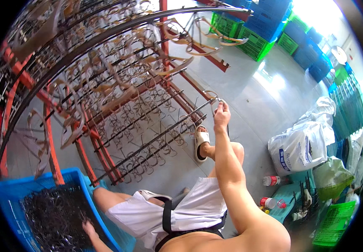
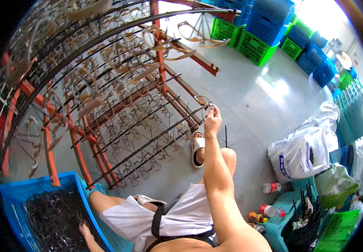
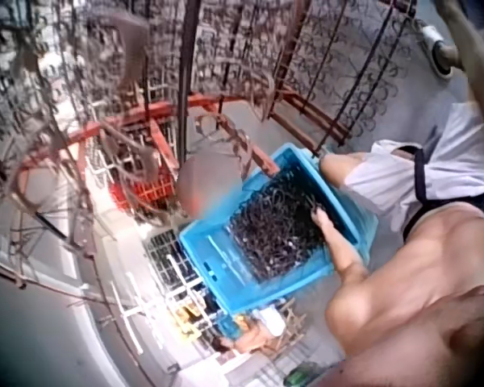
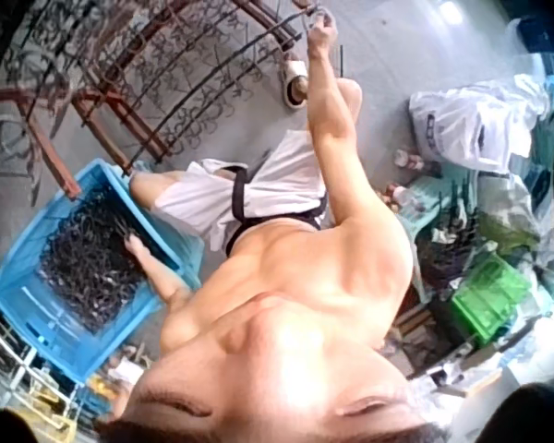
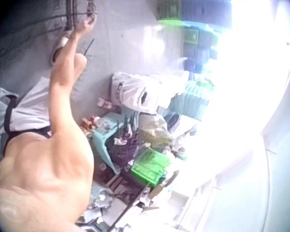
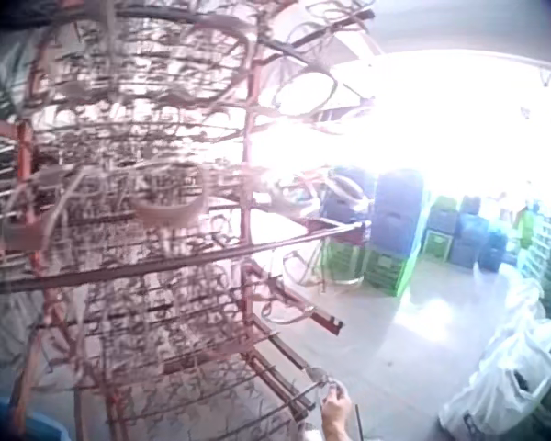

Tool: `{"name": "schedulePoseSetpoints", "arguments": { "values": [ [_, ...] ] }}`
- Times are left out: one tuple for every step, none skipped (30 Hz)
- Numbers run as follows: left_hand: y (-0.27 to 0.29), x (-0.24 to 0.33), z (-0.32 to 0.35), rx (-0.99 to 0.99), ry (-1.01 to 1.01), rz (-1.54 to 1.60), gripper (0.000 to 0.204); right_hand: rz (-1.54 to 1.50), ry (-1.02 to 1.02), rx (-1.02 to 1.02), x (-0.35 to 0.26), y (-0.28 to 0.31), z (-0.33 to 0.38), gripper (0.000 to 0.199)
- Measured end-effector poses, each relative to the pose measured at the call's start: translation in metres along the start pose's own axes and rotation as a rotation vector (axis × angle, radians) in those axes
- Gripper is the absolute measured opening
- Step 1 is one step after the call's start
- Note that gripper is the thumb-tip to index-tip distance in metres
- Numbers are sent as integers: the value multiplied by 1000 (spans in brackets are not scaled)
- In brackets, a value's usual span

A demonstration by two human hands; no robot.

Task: The person repeatedly picks metal hanger hooks from a blue basket and attaches them to horizontal rods on a multi-tiered rack. The person works one at a time, moving along the rack and occasionally adjusting the rods. The task continues throughout the clip with no visible completion state.

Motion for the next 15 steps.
{"name": "schedulePoseSetpoints", "arguments": {
  "values": [
    [5,-3,-2,14,14,-35,14,-2,15,-21,5,-7,2,21],
    [5,-5,-2,1,18,-34,14,29,5,-28,7,-15,7,22],
    [6,-7,-3,-14,21,-42,14,19,6,-39,13,-19,5,21],
    [6,-9,-7,-5,-15,-37,13,-23,-6,-60,15,-23,7,20],
    [9,-16,-13,13,-51,-34,12,-68,-23,-87,14,-31,12,19],
    [16,-23,-20,30,-85,-39,11,-190,-91,-119,15,-39,20,18],
    [24,-31,-29,11,-74,-157,19,-247,-153,-151,18,-46,28,18],
    [19,-31,-30,5,-74,-202,20,-246,-144,-186,22,-49,29,18],
    [15,-30,-32,16,-76,-218,20,-247,-134,-223,26,-52,30,17],
    [15,-32,-29,26,-66,-222,21,-280,-163,-220,22,-54,34,18],
    [18,-30,-30,41,-70,-231,21,-282,-187,-219,23,-54,34,18],
    [17,-30,-29,49,-68,-237,22,-280,-211,-217,26,-53,33,19],
    [17,-30,-29,56,-68,-244,22,-279,-235,-217,31,-52,31,19],
    [14,-28,-29,63,-72,-248,23,-267,-207,-246,31,-56,25,19],
    [13,-28,-28,73,-71,-251,23,-283,-226,-261,36,-58,23,19]
  ]
}}
Point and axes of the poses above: each hand's wrist, its own z-axis away from the middle knuckle, its own y-axis out of the back of the hand, x = y × z, the point moved 10 cm from there along -z, towards the middle knuckle, and after that the axes turned 1 degree about x, right-handed, at the moved point
